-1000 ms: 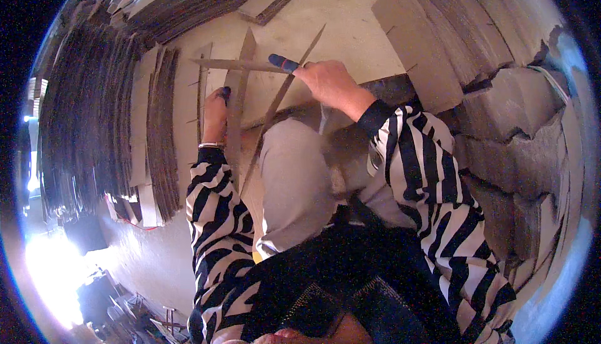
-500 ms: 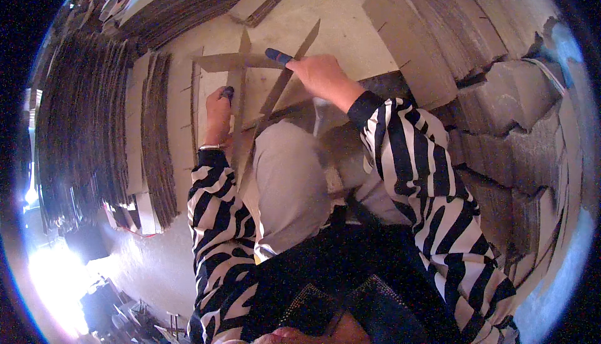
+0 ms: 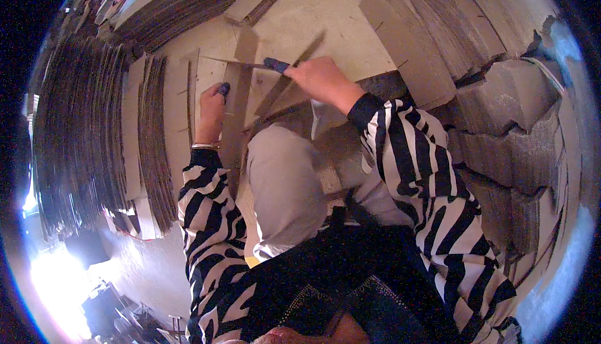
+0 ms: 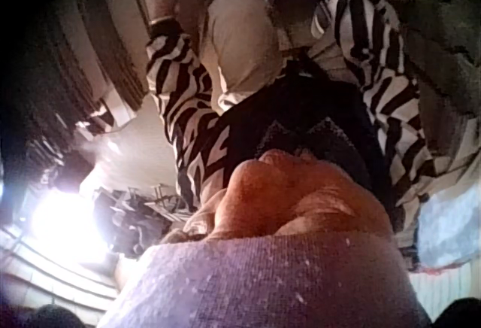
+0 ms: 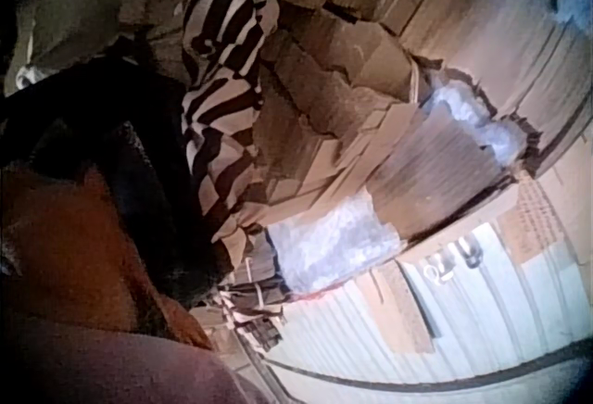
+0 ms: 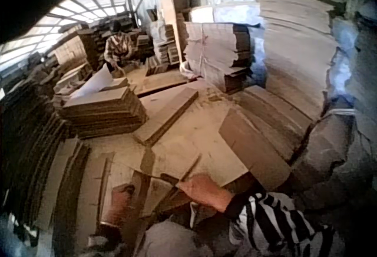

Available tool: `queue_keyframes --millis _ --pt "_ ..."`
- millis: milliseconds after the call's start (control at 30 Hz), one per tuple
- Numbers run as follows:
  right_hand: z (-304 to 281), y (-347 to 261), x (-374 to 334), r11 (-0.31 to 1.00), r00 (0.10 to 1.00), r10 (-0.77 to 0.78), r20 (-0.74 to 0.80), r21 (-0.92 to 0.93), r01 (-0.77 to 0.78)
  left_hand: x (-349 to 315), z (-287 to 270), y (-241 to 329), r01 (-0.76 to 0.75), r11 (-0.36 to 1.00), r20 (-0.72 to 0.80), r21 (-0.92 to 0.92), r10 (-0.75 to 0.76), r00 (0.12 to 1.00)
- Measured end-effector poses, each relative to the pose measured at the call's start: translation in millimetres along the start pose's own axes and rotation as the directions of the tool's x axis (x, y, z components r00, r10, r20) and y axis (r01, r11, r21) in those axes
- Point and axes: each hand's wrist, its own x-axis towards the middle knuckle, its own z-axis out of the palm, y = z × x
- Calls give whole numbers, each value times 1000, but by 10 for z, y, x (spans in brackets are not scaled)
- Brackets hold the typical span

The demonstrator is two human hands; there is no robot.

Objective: The person sits on the floor and uses a utility knife to cut flat cardboard pieces into smaller strips. They repeatedly pick up a piece, score and snap it, then place the cut pieces aside.

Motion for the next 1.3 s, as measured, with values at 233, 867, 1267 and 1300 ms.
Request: queue_keyframes --millis 233,867,1267,1300 --pt "-56 182 204 996 996 94 -8 1 -94 -128 -222 619 -208 970 107 129 194 975" --pt "-388 1708 -1795 756 794 430 -430 -310 -577 -1103 -203 84 -185 972 -318 -146 131 939" --pt "-753 -67 -409 870 967 136 -214 493 -13 -212 -338 479 -169 630 207 758 13 978" --pt "-724 -242 -243 835 971 65 -230 545 73 -265 -403 519 -119 620 135 775 22 991"
